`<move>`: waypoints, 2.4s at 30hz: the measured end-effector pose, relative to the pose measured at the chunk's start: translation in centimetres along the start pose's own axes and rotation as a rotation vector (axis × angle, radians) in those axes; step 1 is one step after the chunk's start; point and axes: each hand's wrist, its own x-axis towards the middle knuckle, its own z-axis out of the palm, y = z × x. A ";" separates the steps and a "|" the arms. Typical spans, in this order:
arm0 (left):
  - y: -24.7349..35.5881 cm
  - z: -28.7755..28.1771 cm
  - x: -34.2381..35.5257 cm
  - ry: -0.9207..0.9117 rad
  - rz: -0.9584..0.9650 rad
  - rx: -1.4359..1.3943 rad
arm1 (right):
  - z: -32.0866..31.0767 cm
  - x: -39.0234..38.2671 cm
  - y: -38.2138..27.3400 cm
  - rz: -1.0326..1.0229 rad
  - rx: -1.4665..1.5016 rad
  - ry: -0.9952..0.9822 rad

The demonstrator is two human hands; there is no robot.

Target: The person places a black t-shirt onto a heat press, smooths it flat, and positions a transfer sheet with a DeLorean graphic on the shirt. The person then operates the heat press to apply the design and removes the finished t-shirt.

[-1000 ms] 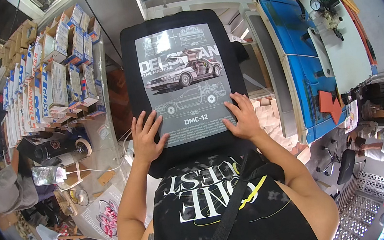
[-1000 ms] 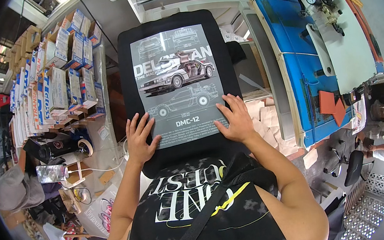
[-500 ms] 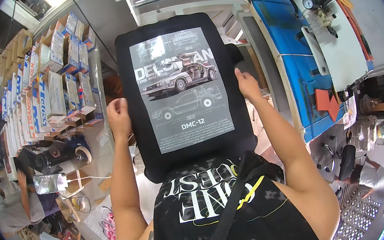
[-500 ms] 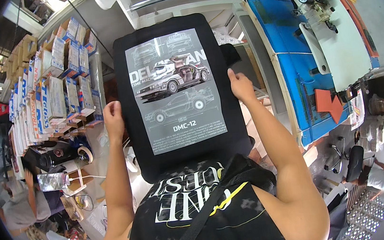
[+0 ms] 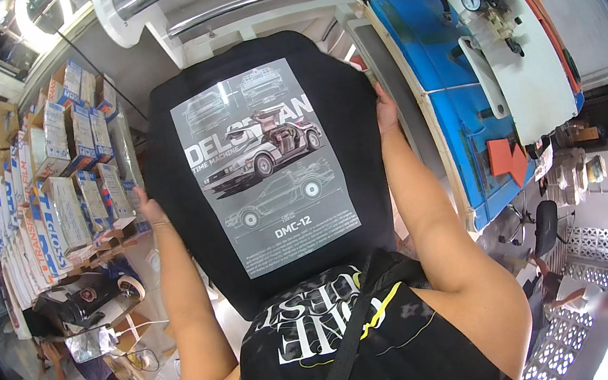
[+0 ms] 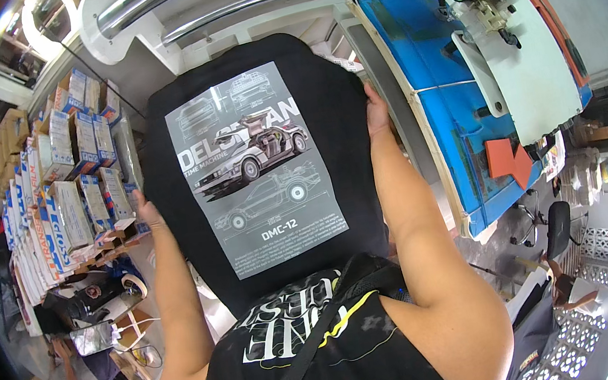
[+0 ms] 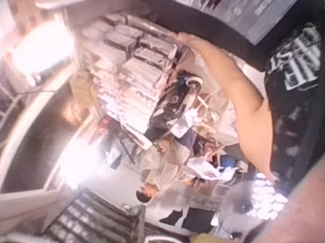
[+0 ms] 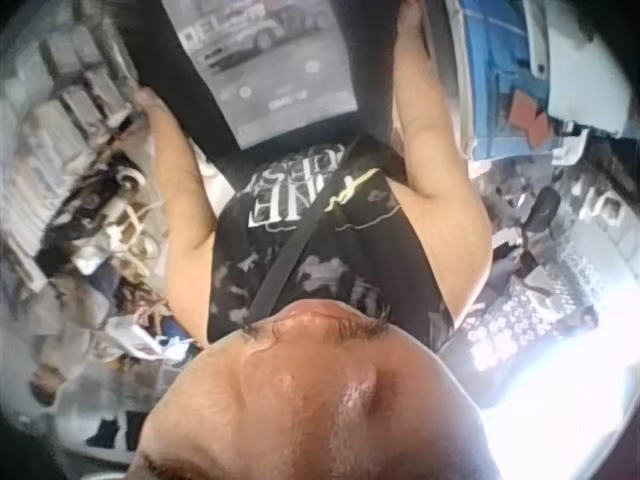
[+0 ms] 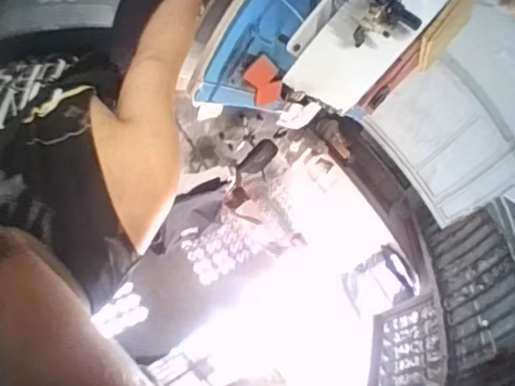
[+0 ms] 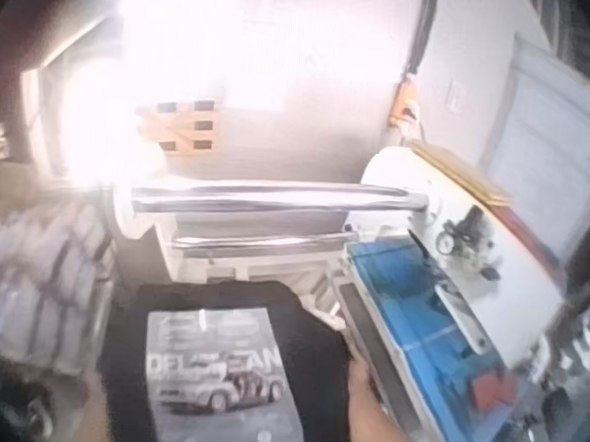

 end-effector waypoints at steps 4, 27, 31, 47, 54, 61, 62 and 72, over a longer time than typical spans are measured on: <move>2.4 0.0 -0.5 0.166 0.099 -0.046 | 0.0 1.1 -1.9 -0.130 0.093 0.118; 3.8 2.9 -0.5 0.345 0.325 -0.277 | 1.8 0.1 -3.1 -0.103 0.105 0.148; 4.4 0.1 0.3 0.470 0.477 -0.034 | 1.8 0.7 -2.7 -0.277 0.038 0.290; 5.2 3.2 -1.0 0.352 0.291 -0.241 | 1.7 0.8 -2.6 -0.221 0.129 0.163; 4.5 7.4 -3.3 0.239 0.125 -0.136 | 3.8 -0.5 -3.5 -0.107 0.130 0.160; -2.1 11.0 -12.4 0.384 0.639 1.630 | 7.0 -11.6 0.6 -0.488 -1.738 0.263; -3.4 11.8 -14.5 0.215 0.761 1.687 | 6.7 -14.1 1.7 -0.798 -1.871 0.004; -8.3 16.1 -20.0 -0.209 0.720 1.926 | 5.7 -21.9 6.0 -0.754 -1.941 -0.457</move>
